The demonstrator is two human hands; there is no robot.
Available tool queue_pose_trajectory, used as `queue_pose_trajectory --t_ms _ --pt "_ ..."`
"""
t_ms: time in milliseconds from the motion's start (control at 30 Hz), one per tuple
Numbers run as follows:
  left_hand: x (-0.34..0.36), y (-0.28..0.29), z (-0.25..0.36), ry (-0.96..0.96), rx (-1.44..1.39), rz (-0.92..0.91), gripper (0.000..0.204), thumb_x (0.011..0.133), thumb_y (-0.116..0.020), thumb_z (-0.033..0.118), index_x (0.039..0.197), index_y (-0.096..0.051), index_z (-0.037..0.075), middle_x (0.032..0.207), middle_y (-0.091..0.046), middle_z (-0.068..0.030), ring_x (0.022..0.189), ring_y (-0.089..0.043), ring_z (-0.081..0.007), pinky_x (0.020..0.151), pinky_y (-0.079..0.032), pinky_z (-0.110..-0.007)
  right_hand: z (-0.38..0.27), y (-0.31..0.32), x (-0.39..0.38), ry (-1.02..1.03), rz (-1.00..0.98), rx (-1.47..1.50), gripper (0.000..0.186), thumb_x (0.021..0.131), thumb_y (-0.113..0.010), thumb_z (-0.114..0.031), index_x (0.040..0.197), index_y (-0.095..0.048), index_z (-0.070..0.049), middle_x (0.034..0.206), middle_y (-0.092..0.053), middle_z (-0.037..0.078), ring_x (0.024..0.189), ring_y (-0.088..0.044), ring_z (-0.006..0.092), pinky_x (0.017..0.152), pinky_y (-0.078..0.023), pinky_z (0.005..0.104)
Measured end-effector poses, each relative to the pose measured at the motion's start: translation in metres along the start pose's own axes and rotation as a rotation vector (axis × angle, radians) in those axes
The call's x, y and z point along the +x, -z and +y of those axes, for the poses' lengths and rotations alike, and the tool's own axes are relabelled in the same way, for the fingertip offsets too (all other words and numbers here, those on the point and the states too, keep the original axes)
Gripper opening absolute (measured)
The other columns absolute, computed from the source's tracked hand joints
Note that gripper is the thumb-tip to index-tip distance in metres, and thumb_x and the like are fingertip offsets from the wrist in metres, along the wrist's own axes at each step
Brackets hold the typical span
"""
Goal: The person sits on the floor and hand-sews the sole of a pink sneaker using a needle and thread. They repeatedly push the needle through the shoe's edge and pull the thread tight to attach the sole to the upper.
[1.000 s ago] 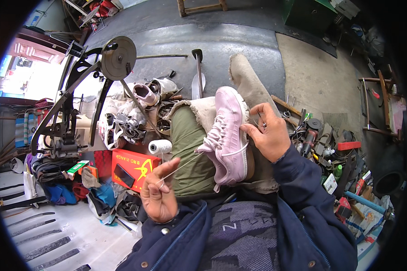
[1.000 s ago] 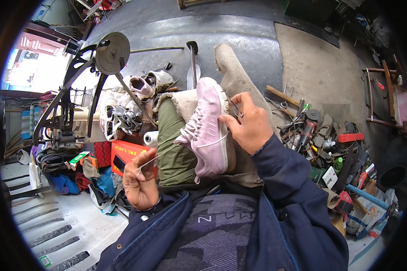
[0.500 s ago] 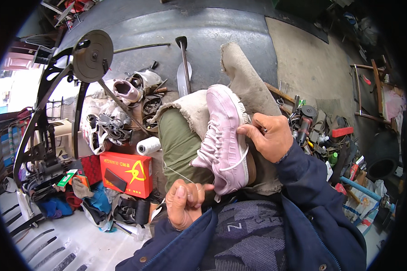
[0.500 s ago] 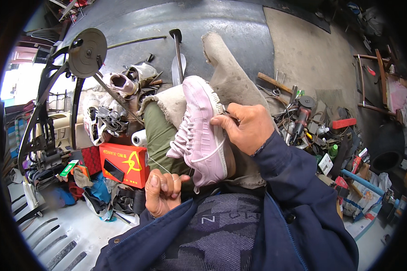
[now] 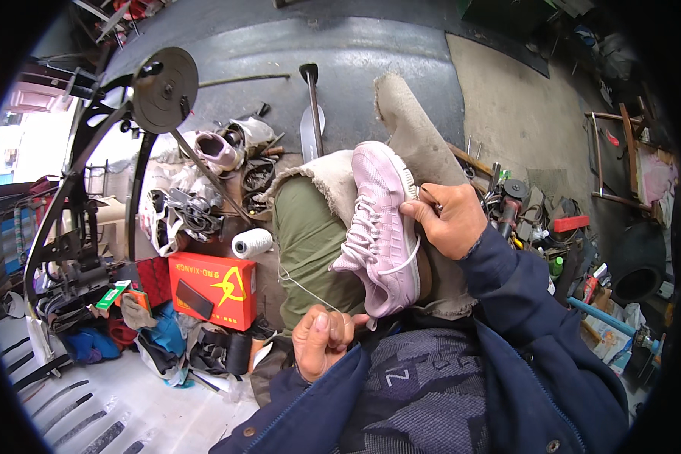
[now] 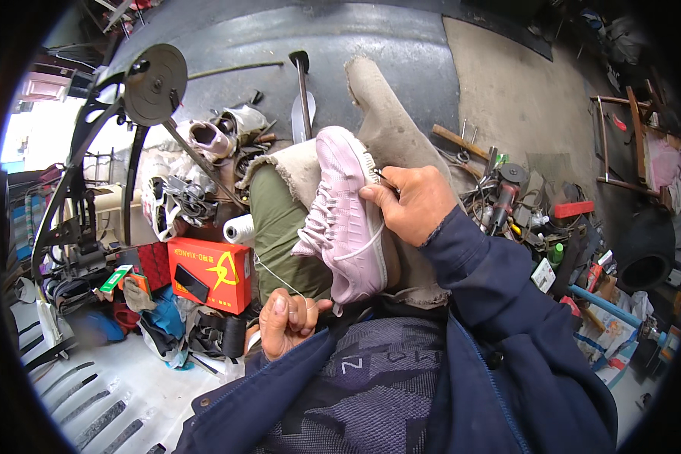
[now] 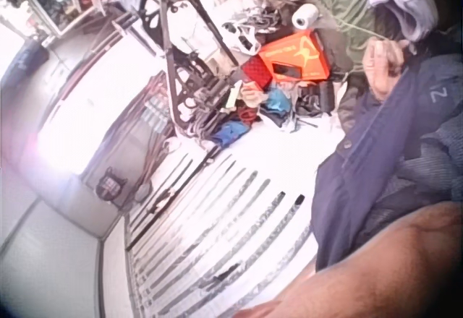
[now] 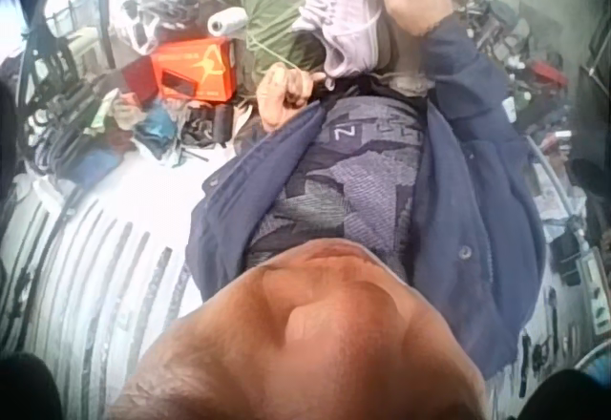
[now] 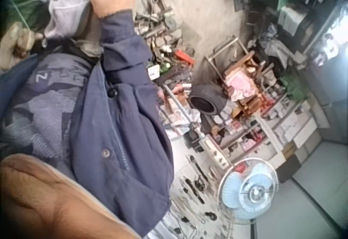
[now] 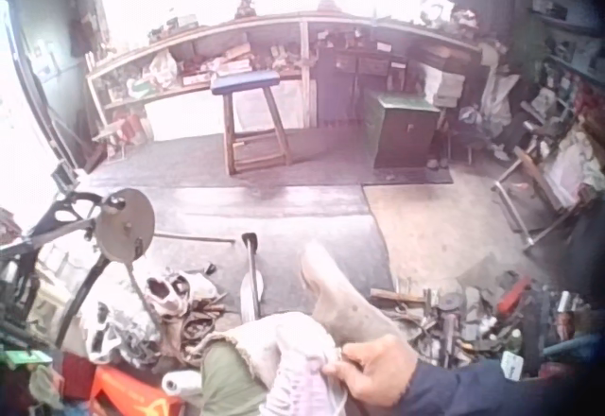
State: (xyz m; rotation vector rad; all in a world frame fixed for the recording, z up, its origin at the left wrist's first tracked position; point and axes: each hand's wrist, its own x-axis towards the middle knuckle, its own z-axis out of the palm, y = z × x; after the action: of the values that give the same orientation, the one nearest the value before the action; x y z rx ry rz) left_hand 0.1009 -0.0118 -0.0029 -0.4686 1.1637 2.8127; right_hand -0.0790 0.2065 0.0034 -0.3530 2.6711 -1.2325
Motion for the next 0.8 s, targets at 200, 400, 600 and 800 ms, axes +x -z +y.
queue_pose_trajectory --t_ms 200,400,600,800 --pt "-0.007 0.006 0.001 -0.068 -0.084 -0.018 0.029 0.11 -0.047 0.022 0.087 -0.05 0.006 0.071 -0.055 -0.0106 0.072 -0.062 -0.0279 0.101 -0.053 -0.052 0.002 0.006 -0.005 0.006 0.026 -0.004 0.038 0.092 -0.076 -0.033 0.08 -0.068 0.002 0.073 -0.063 0.026 0.069 -0.062 0.0471 0.06 -0.047 0.0486" --pt "-0.029 0.075 0.022 -0.126 -0.001 0.195 0.023 0.109 -0.052 0.022 0.098 -0.058 0.003 0.114 -0.072 -0.0234 0.107 -0.073 -0.0395 0.095 -0.061 -0.053 0.009 0.007 -0.01 0.039 0.075 0.034 0.042 0.091 -0.076 -0.038 0.078 -0.068 0.001 0.073 -0.064 0.024 0.07 -0.063 0.0456 0.06 -0.047 0.0493" --pt "-0.045 0.139 0.071 -0.215 0.694 0.637 0.024 0.105 -0.057 0.014 0.128 -0.052 0.005 0.128 -0.061 -0.0163 0.102 -0.07 -0.0287 0.091 -0.059 -0.043 0.014 0.009 -0.011 0.015 0.063 0.085 0.042 0.09 -0.076 -0.037 0.077 -0.066 0.001 0.071 -0.064 0.024 0.068 -0.063 0.0444 0.06 -0.046 0.0489" --pt "-0.03 0.044 0.046 -0.481 0.777 0.201 0.035 0.102 -0.059 0.005 0.135 -0.05 -0.001 0.13 -0.063 -0.0171 0.12 -0.064 -0.0271 0.108 -0.049 -0.042 0.022 0.007 -0.013 0.087 0.11 0.18 0.034 0.092 -0.077 -0.026 0.08 -0.066 0.004 0.064 -0.061 0.02 0.051 -0.053 0.0272 0.053 -0.043 0.0393"
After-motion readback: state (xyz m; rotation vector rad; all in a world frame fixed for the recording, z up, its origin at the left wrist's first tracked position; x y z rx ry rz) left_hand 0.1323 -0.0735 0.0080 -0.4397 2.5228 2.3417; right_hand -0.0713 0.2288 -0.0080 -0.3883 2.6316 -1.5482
